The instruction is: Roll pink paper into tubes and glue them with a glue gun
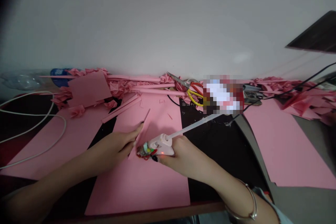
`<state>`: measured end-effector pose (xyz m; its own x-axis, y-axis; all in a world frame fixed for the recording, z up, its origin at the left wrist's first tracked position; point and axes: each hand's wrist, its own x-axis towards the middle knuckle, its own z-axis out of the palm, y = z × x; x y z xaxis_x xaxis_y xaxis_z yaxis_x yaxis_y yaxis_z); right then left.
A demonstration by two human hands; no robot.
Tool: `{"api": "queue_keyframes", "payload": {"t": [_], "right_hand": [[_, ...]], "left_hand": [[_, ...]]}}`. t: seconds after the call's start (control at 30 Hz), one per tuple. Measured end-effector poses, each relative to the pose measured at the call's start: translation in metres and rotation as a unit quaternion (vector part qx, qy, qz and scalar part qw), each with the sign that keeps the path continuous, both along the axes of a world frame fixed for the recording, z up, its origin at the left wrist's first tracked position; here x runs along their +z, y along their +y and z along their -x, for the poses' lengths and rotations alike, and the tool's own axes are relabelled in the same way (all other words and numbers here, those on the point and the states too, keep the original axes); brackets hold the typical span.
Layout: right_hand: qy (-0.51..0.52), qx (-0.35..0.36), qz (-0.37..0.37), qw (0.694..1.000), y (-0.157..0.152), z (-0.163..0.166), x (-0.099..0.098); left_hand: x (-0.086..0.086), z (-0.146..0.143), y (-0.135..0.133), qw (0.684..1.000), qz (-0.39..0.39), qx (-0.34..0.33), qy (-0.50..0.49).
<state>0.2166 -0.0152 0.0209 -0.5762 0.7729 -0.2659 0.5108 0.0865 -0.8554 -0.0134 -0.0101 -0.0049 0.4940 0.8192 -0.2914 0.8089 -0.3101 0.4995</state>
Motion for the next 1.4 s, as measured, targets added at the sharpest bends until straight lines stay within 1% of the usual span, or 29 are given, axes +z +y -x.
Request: {"api": "queue_keyframes", "payload": {"t": [0.1,0.23,0.37,0.43,0.5,0.63,0.97,1.1,1.27,1.4], "right_hand": [[-0.011,-0.016,-0.006,1.000,0.000,-0.001,-0.002],[0.001,-0.011,0.003,1.000,0.001,-0.001,-0.002],[-0.018,-0.029,-0.005,0.999,0.002,0.000,0.000],[-0.021,-0.023,-0.002,1.000,0.002,0.000,0.000],[-0.027,-0.019,-0.002,0.999,0.002,0.000,-0.001],[-0.043,-0.038,-0.010,0.998,0.003,-0.003,-0.006],[-0.041,-0.029,-0.013,0.999,0.006,-0.005,-0.006],[-0.063,-0.050,-0.023,0.996,0.007,-0.006,-0.008],[-0.049,-0.036,-0.019,0.998,0.007,-0.005,-0.010],[-0.053,-0.054,-0.027,0.997,0.007,-0.006,-0.011]], "left_hand": [[-0.002,0.001,0.001,1.000,0.002,-0.001,-0.002],[-0.002,0.000,0.001,1.000,0.007,-0.005,0.002],[0.000,0.000,0.001,1.000,0.005,-0.001,0.000],[0.001,0.000,0.001,1.000,0.005,-0.002,-0.001],[0.001,0.000,0.001,1.000,0.006,-0.003,-0.001],[0.001,-0.001,0.001,1.000,0.007,0.000,-0.006],[-0.001,-0.001,0.002,1.000,0.004,-0.001,-0.002],[0.002,-0.001,0.001,1.000,0.000,0.001,0.002],[0.004,-0.001,-0.001,1.000,0.000,0.001,0.003],[0.002,-0.001,-0.001,1.000,-0.005,0.004,0.003]]}}
